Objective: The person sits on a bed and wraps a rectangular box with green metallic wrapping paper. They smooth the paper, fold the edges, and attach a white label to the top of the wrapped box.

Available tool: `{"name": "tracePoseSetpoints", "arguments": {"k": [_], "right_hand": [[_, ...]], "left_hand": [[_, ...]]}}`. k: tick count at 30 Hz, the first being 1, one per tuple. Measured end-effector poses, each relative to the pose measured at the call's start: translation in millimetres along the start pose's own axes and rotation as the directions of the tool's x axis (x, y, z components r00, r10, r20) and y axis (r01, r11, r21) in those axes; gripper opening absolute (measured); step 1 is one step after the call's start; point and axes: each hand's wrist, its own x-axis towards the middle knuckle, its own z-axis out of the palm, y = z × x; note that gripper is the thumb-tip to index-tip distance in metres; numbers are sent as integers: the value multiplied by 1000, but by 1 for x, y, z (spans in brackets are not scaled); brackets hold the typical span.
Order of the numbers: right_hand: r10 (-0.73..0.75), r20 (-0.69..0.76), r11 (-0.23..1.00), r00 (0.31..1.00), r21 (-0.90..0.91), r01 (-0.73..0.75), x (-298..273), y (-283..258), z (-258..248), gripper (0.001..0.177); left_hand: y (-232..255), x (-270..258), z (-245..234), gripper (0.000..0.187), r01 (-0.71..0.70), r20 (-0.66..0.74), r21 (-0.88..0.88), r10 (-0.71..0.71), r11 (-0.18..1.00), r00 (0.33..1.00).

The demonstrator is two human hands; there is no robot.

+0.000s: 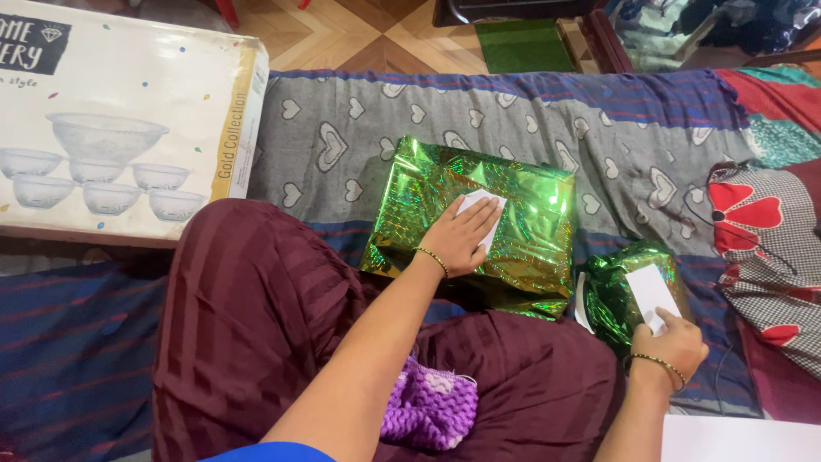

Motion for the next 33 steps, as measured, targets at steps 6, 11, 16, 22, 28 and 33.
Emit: {"name": "tracePoseSetpoints", "arguments": {"k": [6,11,16,22,28,33], "right_hand": [[-93,-138,957,986,261,127,18,-67,-27,32],[-98,-53,814,994,570,111,9,-172,-22,28],[-256,-86,811,963,523,262,-4,-211,-26,21],[-306,-90,842,948,439,313,-9,-209,-26,19],[-271,-125,799,954,524,296,-8,-216,-32,20],[-124,16,773,992,628,87,-9,-215,-35,17]], "left_hand": [[0,3,-5,74,7,12,-19,-7,1000,1000],[-7,-2,-34,78,-20,-55,-82,16,996,998],[-9,-18,-62,93,-28,134,-82,38,996,990],[1,-35,-49,75,-156,92,-10,157,988,983],[6,-32,-31,39,42,-116,-524,-120,851,986],[2,-1,-15,31,260,377,-924,-550,-280,745]]}}
